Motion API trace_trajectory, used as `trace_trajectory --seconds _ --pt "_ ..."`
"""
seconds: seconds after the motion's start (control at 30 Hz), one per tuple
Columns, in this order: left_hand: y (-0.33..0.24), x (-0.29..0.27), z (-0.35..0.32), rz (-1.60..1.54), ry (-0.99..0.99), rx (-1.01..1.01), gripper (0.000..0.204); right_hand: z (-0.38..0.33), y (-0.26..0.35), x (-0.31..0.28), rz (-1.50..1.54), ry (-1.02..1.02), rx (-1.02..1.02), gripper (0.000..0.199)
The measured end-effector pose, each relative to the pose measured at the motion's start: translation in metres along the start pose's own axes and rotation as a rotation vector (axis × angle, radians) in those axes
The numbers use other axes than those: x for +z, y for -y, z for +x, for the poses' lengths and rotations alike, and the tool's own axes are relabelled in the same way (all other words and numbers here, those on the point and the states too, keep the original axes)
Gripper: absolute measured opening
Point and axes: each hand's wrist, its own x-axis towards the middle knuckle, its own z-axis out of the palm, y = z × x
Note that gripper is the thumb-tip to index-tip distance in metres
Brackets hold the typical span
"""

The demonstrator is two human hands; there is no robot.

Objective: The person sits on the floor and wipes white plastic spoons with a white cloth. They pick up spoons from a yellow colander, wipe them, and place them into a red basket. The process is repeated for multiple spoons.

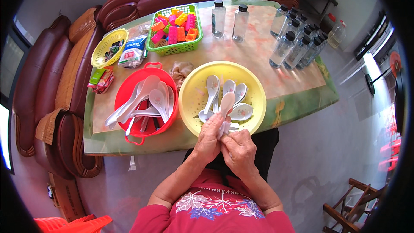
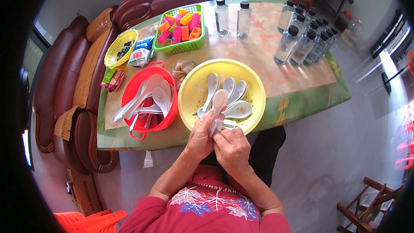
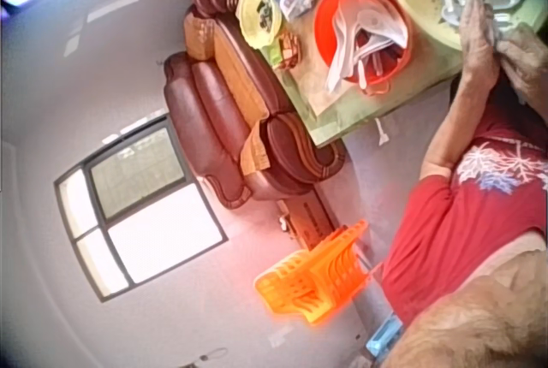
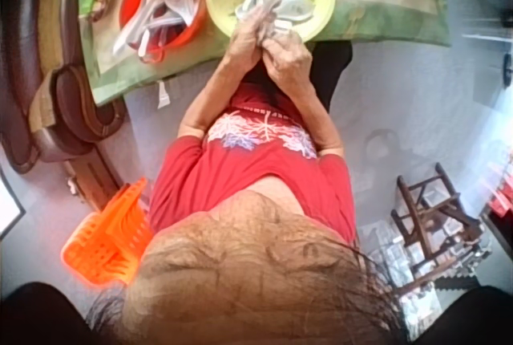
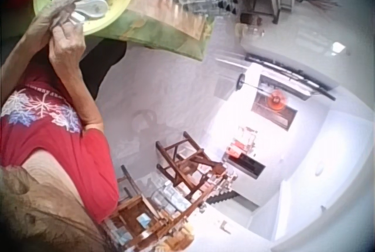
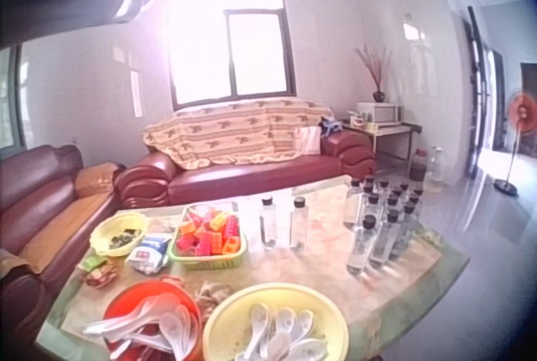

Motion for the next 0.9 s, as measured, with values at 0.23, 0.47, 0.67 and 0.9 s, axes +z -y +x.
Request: trace_trajectory --seconds 0.23,0.47,0.67,0.9 --pt "-0.002 -0.001 -0.001 -0.018 -0.037 -0.075 0.031 0.013 -0.015 -0.024 0.262 -0.137 0.159 0.018" --pt "-0.003 0.014 -0.013 0.098 -0.072 -0.089 0.018 0.047 -0.020 -0.001 -0.211 -0.259 0.018 0.022" --pt "-0.004 0.004 -0.010 0.302 -0.099 -0.011 0.055 0.031 -0.012 -0.006 0.013 -0.025 0.006 0.020" --pt "0.007 0.002 0.001 0.351 -0.039 0.166 0.043 0.004 0.004 -0.003 -0.015 0.027 -0.015 0.020"
